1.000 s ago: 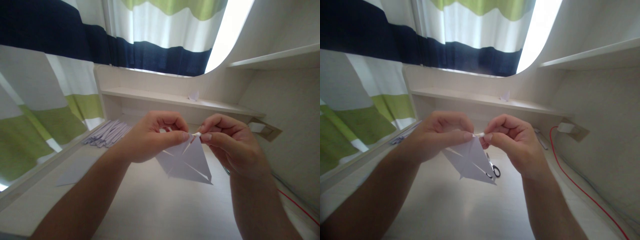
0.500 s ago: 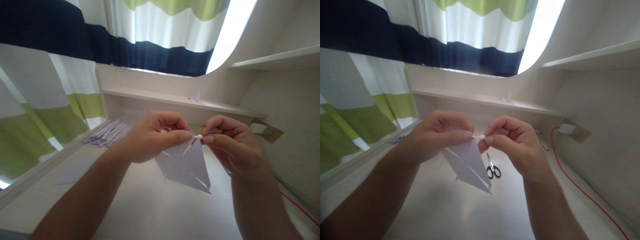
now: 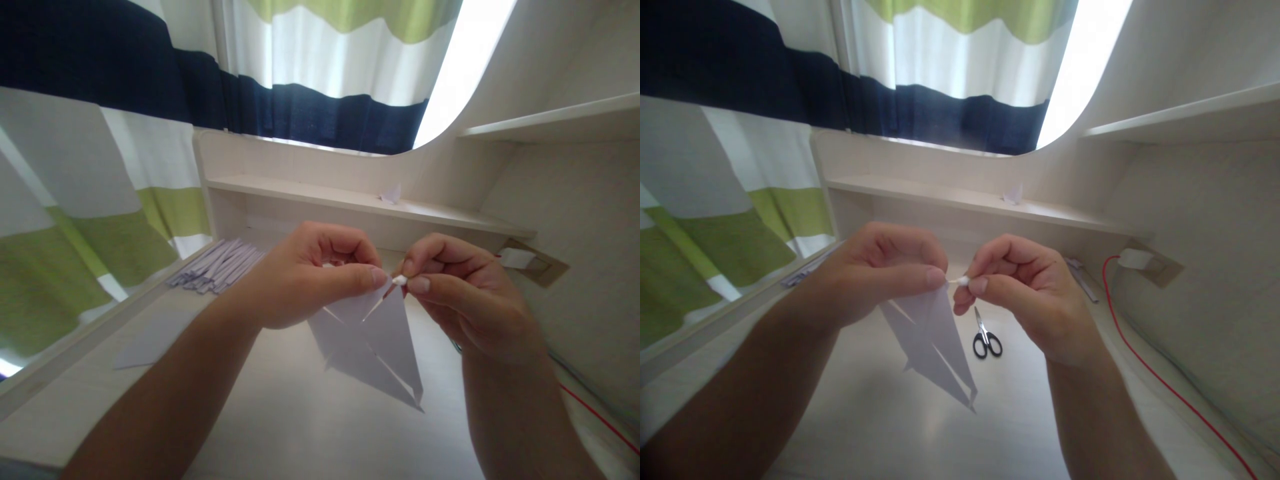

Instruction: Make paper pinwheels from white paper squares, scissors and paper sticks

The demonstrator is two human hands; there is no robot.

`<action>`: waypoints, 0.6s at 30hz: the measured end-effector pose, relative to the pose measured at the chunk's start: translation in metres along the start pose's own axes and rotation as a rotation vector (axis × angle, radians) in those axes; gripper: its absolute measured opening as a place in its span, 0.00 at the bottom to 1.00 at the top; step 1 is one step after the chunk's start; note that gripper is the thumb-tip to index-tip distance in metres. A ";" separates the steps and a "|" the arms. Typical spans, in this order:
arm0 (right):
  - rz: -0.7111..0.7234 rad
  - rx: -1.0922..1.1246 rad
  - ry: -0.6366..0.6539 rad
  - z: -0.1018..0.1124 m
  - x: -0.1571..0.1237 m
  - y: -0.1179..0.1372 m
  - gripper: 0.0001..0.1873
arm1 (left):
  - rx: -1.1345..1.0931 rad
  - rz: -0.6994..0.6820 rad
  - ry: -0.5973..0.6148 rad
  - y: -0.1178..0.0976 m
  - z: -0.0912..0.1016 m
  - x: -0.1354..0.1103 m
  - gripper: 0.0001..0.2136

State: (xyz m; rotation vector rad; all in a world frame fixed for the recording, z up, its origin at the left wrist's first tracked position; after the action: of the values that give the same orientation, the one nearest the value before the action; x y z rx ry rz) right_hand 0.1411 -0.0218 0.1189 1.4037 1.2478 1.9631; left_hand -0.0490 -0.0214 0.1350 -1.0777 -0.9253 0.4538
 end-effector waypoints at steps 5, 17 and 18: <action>0.019 0.062 0.049 -0.002 0.000 0.000 0.05 | -0.052 0.008 0.022 -0.001 -0.001 0.000 0.06; -0.059 0.243 0.079 -0.011 0.003 -0.001 0.06 | -0.103 -0.016 0.028 -0.002 -0.001 -0.001 0.06; -0.067 0.265 0.087 -0.012 0.003 -0.002 0.06 | -0.110 -0.015 0.028 -0.002 -0.002 -0.001 0.06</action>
State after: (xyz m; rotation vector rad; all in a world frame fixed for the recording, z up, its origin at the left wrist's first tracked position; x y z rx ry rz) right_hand 0.1289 -0.0232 0.1177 1.3883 1.6224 1.8854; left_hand -0.0482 -0.0233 0.1358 -1.1734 -0.9420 0.3780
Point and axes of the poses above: each hand's wrist, its own x-axis towards the middle knuckle, its own z-axis out of the back of the hand, y = z × x, the point moved 4 cm from there along x, towards the middle knuckle, and after that the axes turned 3 degrees about -x, right-handed, at the moved point
